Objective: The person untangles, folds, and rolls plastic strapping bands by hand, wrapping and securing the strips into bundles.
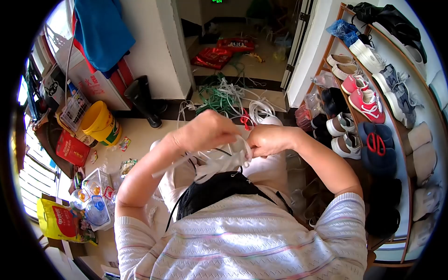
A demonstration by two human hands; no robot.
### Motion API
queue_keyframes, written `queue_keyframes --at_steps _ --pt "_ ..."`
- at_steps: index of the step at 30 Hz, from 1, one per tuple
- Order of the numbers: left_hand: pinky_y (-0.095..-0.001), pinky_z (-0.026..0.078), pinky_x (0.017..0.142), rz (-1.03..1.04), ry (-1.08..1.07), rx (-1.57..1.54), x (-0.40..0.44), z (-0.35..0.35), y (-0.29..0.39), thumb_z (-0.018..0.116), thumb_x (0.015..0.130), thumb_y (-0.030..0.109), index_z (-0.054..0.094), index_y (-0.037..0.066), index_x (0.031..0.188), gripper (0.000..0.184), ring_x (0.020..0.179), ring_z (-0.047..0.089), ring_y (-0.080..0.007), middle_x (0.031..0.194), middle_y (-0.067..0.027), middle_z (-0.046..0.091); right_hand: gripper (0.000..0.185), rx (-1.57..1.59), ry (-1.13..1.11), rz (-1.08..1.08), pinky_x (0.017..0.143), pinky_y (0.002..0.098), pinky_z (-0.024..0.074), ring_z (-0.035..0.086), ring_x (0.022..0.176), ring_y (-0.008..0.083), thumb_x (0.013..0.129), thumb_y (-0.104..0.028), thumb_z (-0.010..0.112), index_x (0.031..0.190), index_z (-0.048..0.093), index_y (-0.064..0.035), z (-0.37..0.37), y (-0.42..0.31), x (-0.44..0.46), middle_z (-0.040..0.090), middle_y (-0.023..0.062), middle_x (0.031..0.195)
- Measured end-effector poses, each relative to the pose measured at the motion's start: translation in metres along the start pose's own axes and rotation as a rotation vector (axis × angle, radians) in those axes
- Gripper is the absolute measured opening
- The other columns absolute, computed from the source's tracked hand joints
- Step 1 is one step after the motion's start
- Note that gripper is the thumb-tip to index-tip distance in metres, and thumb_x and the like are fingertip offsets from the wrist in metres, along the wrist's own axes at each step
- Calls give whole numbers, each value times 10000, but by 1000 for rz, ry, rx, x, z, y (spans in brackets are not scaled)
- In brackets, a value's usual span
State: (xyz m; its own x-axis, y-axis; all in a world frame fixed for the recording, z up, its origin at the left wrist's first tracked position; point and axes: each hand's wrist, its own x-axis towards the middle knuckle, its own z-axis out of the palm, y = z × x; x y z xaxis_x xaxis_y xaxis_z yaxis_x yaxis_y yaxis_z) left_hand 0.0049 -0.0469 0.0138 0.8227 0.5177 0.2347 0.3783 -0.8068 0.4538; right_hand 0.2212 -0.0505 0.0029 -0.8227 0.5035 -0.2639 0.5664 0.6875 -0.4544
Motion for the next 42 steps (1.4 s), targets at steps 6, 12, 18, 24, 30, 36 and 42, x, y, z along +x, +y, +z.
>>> queue_keyframes --at_steps 6,12,18,24,30,36,42 --pt "-187 401 449 -149 237 -1145 9 4 -12 508 849 27 576 5 1005 172 514 507 -61 667 -19 574 225 913 429 -95 422 204 432 531 456 81 871 -205 571 799 614 5 -39 -14 -20 565 33 577" --pt "-250 410 470 -296 195 -593 15 38 -5 518 794 56 499 -38 1144 363 487 506 -94 600 -50 561 246 419 706 288 409 215 390 505 436 78 875 -175 550 714 569 11 -35 12 7 567 28 568" --pt "-290 446 517 -164 313 -109 9 43 -6 490 749 34 520 -50 1098 360 534 566 -138 610 -95 581 241 -126 884 283 504 313 454 579 507 172 763 -194 645 837 526 1 -12 31 22 573 117 567" --pt "-277 501 597 -174 206 -1269 7 31 -13 485 824 25 568 -55 1007 216 639 621 -186 822 -144 636 239 365 526 504 556 324 469 594 603 185 781 -193 601 895 495 -11 -11 0 23 589 105 655" --pt "-257 502 614 -255 283 -1402 9 16 -4 509 866 85 574 -47 1019 212 680 625 -162 818 -132 638 201 225 540 123 607 359 467 590 637 279 774 -132 554 958 520 -60 14 11 26 587 109 662" --pt "-205 403 428 -351 -2 -546 11 -33 -10 597 823 131 651 -28 833 169 455 509 -72 583 -33 575 255 124 387 -2 602 347 466 587 643 312 740 -128 600 981 551 -60 17 -19 16 594 147 703" --pt "-205 458 453 -89 124 -1225 -4 -27 -37 703 708 93 630 -19 894 229 503 564 -104 708 -62 623 86 912 404 -271 428 205 412 510 473 73 872 -50 525 955 523 -25 4 -46 -4 565 38 624"
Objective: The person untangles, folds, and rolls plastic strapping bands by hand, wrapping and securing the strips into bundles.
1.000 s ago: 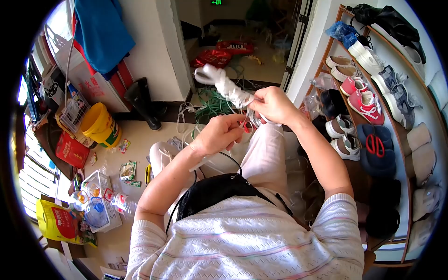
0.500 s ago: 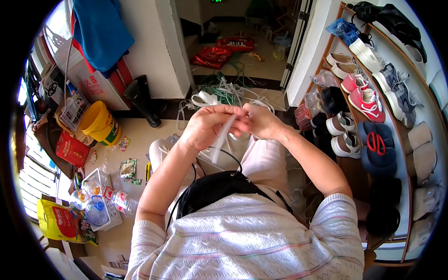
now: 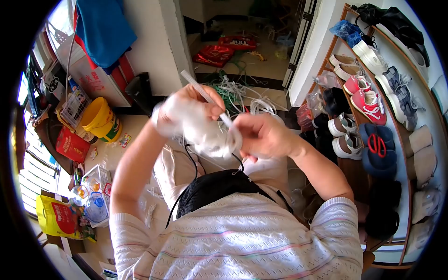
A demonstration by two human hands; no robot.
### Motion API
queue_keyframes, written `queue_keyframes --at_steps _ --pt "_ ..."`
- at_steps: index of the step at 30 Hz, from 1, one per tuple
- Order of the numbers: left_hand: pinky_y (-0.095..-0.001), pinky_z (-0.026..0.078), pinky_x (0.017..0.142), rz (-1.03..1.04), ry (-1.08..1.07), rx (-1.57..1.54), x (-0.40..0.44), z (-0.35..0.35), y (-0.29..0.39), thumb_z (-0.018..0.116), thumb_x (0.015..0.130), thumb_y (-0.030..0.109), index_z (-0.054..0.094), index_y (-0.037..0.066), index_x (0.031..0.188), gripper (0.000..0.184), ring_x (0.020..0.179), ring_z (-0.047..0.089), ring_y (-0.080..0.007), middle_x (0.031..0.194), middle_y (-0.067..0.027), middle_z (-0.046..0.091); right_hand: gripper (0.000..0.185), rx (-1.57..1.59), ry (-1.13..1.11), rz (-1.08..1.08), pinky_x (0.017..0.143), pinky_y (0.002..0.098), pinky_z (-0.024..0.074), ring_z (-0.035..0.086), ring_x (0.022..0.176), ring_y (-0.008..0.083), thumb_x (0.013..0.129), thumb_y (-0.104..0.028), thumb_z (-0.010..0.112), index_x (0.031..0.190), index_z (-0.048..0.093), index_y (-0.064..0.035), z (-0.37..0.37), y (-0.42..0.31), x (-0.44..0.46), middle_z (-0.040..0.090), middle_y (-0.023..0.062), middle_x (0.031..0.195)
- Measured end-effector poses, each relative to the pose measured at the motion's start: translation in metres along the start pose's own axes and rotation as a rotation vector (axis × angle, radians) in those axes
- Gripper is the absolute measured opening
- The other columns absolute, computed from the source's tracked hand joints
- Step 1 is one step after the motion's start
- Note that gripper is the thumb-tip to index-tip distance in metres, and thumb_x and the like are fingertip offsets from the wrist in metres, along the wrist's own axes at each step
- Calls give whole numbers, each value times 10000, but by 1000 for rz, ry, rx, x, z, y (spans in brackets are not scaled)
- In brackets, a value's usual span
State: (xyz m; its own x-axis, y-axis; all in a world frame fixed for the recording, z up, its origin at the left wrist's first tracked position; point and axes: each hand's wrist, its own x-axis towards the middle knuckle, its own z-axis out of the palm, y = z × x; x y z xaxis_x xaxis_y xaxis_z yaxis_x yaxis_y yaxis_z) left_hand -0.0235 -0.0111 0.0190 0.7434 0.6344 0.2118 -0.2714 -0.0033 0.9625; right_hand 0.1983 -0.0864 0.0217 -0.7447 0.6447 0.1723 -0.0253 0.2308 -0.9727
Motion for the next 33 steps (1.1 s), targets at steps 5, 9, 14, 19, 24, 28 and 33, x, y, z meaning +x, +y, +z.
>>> queue_keyframes --at_steps 5,9,14,19,24,28,33 --pt "-222 435 487 145 394 -390 2 31 -47 613 798 83 576 1 843 100 526 548 -127 710 -72 597 223 316 433 -127 396 252 427 522 441 146 865 -170 538 972 458 7 -17 14 20 545 98 615" --pt "-211 454 505 229 654 -6 6 60 -65 635 804 79 618 -29 841 115 545 564 -92 680 -64 607 220 577 713 -72 366 258 412 527 433 166 857 -182 513 977 461 -5 -19 33 33 551 97 648" --pt "-207 471 535 437 681 590 -2 65 -50 620 805 28 632 -17 868 78 598 576 -77 694 -39 606 214 501 714 -13 343 240 381 534 433 152 847 -168 503 976 465 -2 -20 67 36 567 97 673" --pt "-220 486 559 436 561 823 -7 64 -47 641 764 4 647 4 870 106 610 595 -98 729 -50 606 221 482 680 -14 383 229 414 539 471 137 828 -150 527 970 465 8 -10 72 38 562 84 701" --pt "-232 491 595 406 379 885 -12 60 -38 641 695 -36 657 45 877 200 655 618 -118 729 -41 605 222 481 704 6 421 230 436 552 554 117 820 -150 539 965 470 4 -10 79 39 548 61 745" --pt "-245 486 608 326 310 838 -17 61 -31 619 662 -49 671 66 858 233 666 614 -117 724 -31 607 210 472 683 35 417 234 430 545 549 114 824 -149 538 962 478 -3 -11 85 38 550 52 740" --pt "-252 464 639 340 324 891 -25 55 -30 675 735 99 684 70 819 90 696 561 -121 757 -29 586 196 472 631 19 399 241 424 531 492 125 846 -157 532 957 480 -3 -6 81 37 561 67 697"
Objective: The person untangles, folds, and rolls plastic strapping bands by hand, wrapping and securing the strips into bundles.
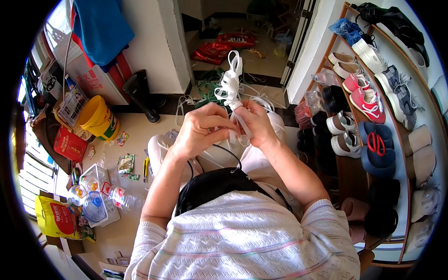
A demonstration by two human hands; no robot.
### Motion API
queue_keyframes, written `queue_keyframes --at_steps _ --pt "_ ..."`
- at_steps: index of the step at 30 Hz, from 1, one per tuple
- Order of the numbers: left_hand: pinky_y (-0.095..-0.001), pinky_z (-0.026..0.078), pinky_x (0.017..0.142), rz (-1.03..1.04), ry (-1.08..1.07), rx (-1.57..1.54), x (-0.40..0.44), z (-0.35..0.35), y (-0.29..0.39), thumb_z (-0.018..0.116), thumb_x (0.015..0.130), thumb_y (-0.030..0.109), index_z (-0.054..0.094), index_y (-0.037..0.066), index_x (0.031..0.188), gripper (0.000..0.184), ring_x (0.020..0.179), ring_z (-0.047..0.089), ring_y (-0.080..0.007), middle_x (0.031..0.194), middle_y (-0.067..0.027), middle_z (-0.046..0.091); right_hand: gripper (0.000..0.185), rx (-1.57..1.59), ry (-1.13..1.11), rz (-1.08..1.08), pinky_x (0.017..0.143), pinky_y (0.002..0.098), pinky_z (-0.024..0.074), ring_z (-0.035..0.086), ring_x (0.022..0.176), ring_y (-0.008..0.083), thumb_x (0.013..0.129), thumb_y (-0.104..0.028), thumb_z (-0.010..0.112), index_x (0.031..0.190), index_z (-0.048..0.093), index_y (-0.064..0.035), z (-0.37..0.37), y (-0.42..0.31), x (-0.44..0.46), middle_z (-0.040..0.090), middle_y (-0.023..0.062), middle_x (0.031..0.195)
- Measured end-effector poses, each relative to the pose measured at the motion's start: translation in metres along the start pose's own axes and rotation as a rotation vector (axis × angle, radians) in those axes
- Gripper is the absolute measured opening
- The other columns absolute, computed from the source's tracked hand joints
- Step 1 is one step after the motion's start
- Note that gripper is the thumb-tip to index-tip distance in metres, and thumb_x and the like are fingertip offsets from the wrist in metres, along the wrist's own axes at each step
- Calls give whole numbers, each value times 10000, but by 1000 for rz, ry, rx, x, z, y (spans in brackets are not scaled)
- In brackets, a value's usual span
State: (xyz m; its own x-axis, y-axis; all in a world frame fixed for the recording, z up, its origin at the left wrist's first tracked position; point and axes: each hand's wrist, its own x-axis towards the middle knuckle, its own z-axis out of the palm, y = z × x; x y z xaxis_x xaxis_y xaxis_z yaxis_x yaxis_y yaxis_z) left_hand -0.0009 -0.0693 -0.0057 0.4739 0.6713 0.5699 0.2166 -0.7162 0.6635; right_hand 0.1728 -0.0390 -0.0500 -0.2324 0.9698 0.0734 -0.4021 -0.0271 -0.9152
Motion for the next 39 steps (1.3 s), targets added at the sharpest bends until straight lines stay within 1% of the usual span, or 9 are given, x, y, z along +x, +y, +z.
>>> queue_keyframes --at_steps 4,7,14,17,20,23,33,36,39 --pt "-245 433 663 -53 97 -293 -3 9 -18 680 772 227 685 60 813 172 729 514 -114 791 -27 561 192 -31 -12 11 382 254 424 527 466 140 865 -159 526 960 475 0 10 -9 -8 566 82 686" --pt "-260 421 658 -281 200 -345 -8 19 -22 649 803 262 679 66 725 212 731 503 -114 666 -22 538 178 -51 23 -39 375 267 424 533 456 156 870 -149 525 951 466 -3 11 -5 -7 565 91 686" --pt "-259 371 618 -428 243 -420 -12 26 -28 616 739 113 595 15 610 163 688 444 -106 608 -11 496 169 -39 71 -112 374 275 423 540 451 166 872 -131 523 950 446 -3 14 2 -8 556 92 675" --pt "-223 317 479 -486 240 -547 -14 28 -39 628 735 125 576 14 585 193 533 424 -74 593 -15 472 174 -35 76 -113 376 273 423 541 452 164 879 -142 520 955 443 -5 17 1 -7 552 91 667" --pt "-221 311 474 -636 271 -657 -12 28 -25 599 740 138 574 20 578 202 497 411 -75 547 -9 466 183 -32 86 -118 378 271 429 541 453 159 884 -157 520 959 442 -10 19 2 -7 548 86 675" --pt "-219 307 462 -673 309 -723 -12 31 -23 573 752 150 569 33 576 212 467 400 -77 510 -2 459 192 -34 74 -132 381 269 437 543 455 153 885 -170 522 964 441 -14 17 7 -5 542 78 700" --pt "-221 302 434 -637 344 -754 -16 38 -25 520 755 132 490 38 538 239 453 406 -89 553 -44 511 192 -57 113 -96 395 264 440 532 465 137 862 -142 518 981 442 -11 17 13 -3 538 68 736" --pt "-224 304 434 -644 340 -769 -18 38 -26 512 756 126 475 43 534 240 454 404 -94 563 -54 516 215 -70 127 -87 412 254 437 530 469 128 865 -129 510 1030 446 -8 23 9 -6 544 64 728" --pt "-225 308 438 -657 348 -829 -18 37 -25 509 765 126 473 46 538 244 458 407 -99 577 -58 522 234 -147 105 -165 399 250 436 538 493 131 886 -102 455 1108 439 -29 21 13 -3 578 75 757"
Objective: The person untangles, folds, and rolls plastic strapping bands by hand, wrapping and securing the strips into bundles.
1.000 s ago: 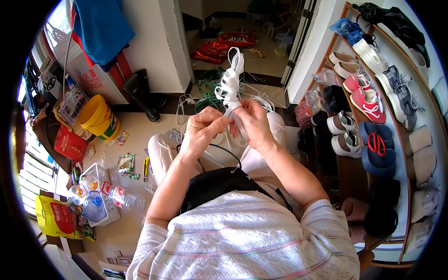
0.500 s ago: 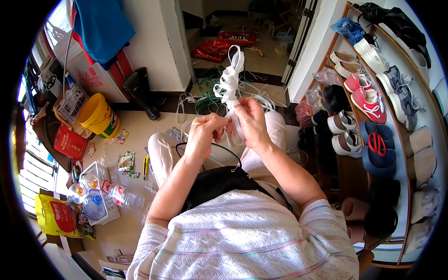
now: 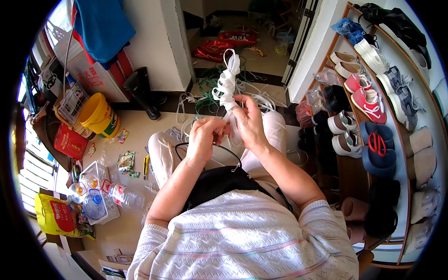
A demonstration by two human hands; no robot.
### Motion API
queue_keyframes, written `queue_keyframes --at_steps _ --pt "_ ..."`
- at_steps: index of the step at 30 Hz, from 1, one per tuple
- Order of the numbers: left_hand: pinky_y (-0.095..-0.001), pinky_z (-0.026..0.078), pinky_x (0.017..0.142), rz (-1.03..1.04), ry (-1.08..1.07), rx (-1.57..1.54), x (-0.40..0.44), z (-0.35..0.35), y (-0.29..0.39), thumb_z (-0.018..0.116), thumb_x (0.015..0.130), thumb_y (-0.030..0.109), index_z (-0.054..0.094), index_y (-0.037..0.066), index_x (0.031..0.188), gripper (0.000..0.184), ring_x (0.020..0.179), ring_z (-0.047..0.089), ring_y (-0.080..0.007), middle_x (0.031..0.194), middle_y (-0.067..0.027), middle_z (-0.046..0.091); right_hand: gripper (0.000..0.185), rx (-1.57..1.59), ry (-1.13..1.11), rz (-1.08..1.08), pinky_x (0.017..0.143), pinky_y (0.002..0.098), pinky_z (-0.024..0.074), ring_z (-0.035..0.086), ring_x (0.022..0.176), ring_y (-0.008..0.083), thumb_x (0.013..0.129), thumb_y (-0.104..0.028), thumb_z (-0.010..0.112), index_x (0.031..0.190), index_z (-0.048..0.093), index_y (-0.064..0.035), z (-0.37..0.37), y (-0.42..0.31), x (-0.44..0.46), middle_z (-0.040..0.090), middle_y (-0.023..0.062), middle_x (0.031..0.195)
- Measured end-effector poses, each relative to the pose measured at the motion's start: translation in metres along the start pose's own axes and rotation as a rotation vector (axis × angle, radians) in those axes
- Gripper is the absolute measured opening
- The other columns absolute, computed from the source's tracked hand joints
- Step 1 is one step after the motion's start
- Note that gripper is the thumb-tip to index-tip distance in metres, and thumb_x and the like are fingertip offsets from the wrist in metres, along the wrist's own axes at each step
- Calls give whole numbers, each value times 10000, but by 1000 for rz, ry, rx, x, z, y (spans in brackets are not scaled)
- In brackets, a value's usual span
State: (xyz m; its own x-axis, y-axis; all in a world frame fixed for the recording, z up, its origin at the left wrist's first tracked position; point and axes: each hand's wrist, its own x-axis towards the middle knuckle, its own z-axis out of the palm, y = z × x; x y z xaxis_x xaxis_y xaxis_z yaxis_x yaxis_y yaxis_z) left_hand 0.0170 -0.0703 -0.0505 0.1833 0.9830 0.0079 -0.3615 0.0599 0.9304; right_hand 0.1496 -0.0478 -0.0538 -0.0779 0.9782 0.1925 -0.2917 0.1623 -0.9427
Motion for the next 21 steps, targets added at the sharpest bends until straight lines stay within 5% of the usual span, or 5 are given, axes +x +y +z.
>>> queue_keyframes --at_steps 12,21 --pt "-201 337 471 14 21 -99 3 3 -8 555 870 259 546 60 628 314 510 444 -86 617 -45 550 193 -392 83 -223 525 224 403 476 566 63 881 -46 452 1070 483 -25 1 4 3 543 23 656" --pt "-192 247 436 197 63 251 8 1 -14 604 852 248 621 45 652 286 488 342 -12 546 55 487 179 -415 51 -278 413 255 444 529 485 99 886 -17 437 1060 466 9 6 -2 -1 559 65 677"
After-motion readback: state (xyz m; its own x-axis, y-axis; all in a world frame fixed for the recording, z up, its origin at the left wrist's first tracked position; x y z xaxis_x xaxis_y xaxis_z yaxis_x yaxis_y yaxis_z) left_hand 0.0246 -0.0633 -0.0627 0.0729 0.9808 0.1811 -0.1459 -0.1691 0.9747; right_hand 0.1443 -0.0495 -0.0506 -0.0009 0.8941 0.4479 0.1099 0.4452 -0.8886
